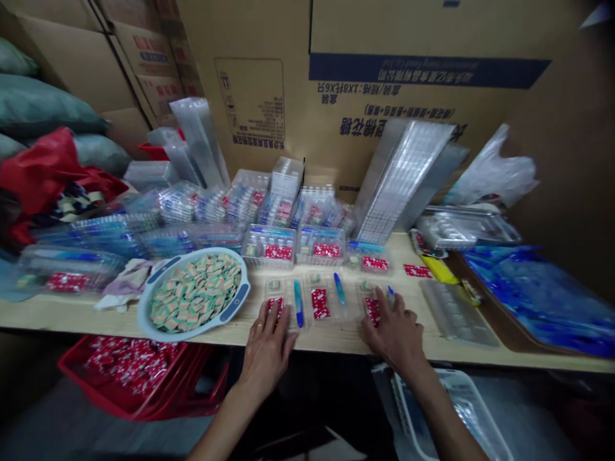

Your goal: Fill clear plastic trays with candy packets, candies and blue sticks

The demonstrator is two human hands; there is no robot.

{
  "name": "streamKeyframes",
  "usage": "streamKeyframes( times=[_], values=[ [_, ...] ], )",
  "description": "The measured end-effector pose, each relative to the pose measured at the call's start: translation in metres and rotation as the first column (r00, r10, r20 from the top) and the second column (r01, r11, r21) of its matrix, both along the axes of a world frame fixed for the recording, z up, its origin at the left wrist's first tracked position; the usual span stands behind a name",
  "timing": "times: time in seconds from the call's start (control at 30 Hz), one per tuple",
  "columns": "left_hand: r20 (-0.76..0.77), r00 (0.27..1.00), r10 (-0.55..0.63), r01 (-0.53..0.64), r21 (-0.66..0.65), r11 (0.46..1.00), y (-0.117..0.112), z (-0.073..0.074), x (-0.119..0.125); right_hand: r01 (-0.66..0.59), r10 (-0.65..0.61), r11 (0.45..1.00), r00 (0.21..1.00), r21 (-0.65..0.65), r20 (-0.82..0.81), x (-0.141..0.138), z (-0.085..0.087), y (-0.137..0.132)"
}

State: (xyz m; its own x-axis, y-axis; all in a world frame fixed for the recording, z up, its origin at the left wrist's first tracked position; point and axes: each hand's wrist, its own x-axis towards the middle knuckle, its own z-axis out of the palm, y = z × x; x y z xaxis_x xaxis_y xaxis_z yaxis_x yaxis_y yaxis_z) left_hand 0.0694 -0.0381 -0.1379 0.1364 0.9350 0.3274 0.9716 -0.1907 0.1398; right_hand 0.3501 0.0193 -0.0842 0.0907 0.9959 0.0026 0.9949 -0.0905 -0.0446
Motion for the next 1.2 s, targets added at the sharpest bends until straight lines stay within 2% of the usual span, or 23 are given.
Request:
streamKeyframes(
  times=[0.07, 0.2, 0.3, 0.43, 0.6, 0.73, 0.87, 0.97, 1.1, 1.2],
  values=[
    [0.0, 0.999, 0.035, -0.035, 0.02, 0.999, -0.005, -0.006, 0.001, -0.005, 0.006, 1.0, 0.999, 0.02, -0.042, -0.011, 0.011, -0.006],
    [0.007, 0.993, 0.116, -0.116, -0.007, 0.993, -0.014, -0.005, 0.007, -0.126, 0.134, 0.988, 0.985, 0.085, -0.104, -0.049, 0.024, -0.01],
    [0.019, 0.989, 0.148, -0.147, -0.047, 0.988, -0.018, -0.001, 0.01, -0.202, 0.212, 0.974, 0.971, 0.1, -0.106, -0.082, 0.021, -0.003],
    [0.075, 0.983, 0.167, -0.163, -0.053, 0.985, -0.022, 0.002, 0.009, -0.206, 0.212, 0.975, 0.975, 0.081, -0.066, -0.109, 0.01, 0.011],
    [0.207, 0.963, 0.172, -0.171, -0.023, 0.985, -0.016, 0.009, 0.001, -0.235, 0.235, 0.972, 0.972, -0.006, -0.003, -0.105, 0.007, 0.011],
    [0.328, 0.925, 0.191, -0.195, -0.021, 0.981, -0.006, 0.007, -0.003, -0.253, 0.254, 0.965, 0.967, -0.07, 0.006, -0.094, 0.006, 0.004],
    [0.437, 0.89, 0.13, -0.125, -0.039, 0.991, -0.001, 0.004, -0.003, -0.25, 0.251, 0.967, 0.968, -0.044, 0.008, -0.098, -0.004, 0.0],
    [0.497, 0.857, 0.136, -0.125, -0.055, 0.991, 0.002, 0.005, -0.008, -0.207, 0.207, 0.978, 0.978, 0.015, -0.01, -0.103, -0.01, 0.005],
    [0.588, 0.785, 0.196, -0.198, -0.062, 0.978, 0.009, 0.008, -0.02, -0.198, 0.2, 0.98, 0.977, 0.028, -0.069, -0.091, -0.006, 0.013],
    [0.684, 0.704, 0.19, -0.15, -0.119, 0.982, 0.008, 0.012, -0.025, -0.226, 0.226, 0.974, 0.958, 0.019, -0.175, -0.073, 0.002, 0.013]
  ],
)
